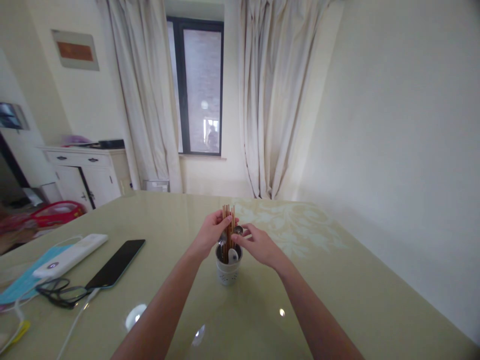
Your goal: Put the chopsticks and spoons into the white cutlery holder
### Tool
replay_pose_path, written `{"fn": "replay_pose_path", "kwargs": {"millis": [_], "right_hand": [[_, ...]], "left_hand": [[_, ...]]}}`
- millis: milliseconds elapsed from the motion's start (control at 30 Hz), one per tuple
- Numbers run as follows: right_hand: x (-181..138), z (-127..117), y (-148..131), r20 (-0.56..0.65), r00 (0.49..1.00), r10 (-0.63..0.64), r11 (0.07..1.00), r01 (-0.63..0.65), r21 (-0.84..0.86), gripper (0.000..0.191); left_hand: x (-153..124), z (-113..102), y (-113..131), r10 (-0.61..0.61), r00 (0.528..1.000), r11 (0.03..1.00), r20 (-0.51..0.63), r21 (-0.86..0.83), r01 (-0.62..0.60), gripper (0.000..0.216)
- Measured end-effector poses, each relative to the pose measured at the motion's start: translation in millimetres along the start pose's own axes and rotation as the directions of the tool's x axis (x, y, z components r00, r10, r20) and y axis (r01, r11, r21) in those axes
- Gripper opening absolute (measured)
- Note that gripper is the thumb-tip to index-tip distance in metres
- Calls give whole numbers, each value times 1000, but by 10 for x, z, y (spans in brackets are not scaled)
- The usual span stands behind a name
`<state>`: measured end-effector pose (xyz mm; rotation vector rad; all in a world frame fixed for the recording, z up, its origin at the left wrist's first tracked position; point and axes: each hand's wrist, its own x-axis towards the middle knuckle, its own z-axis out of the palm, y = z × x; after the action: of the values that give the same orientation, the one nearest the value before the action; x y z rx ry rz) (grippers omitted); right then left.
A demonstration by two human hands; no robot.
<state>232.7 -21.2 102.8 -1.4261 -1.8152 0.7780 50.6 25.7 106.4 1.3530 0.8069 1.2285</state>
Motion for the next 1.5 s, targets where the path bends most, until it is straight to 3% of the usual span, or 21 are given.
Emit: {"fn": "replay_pose_path", "kwargs": {"millis": [200, 300, 400, 567, 833, 1167, 1500], "right_hand": [[60, 106, -55, -215, 964, -154, 981, 175, 79, 29], [63, 136, -71, -264, 952, -156, 981, 181, 75, 19], [54, 135, -86, -269, 954, -133, 985, 157, 68, 17], [44, 130, -98, -302, 941, -153, 988, 140, -65, 16], [47, 154, -109, -343, 907, -245, 963, 269, 26, 13], [71, 168, -54, -285, 938, -199, 974, 220, 45, 11], [60, 90, -100, -141, 950, -278, 959, 265, -104, 15]], "left_hand": [[-33, 51, 74, 62, 996, 996, 62, 60, -65, 43], [-68, 47, 140, 60, 990, 994, 129, 87, -72, 38], [-94, 22, 177, 43, 982, 992, 181, 111, -64, 34], [-99, 1, 156, 52, 985, 985, 164, 152, -77, 35], [-86, -6, 164, 65, 982, 983, 178, 159, -94, 30], [-62, 3, 119, 22, 986, 984, 167, 172, -51, 40], [-73, -25, 70, -10, 989, 980, 149, 199, -20, 43]]}}
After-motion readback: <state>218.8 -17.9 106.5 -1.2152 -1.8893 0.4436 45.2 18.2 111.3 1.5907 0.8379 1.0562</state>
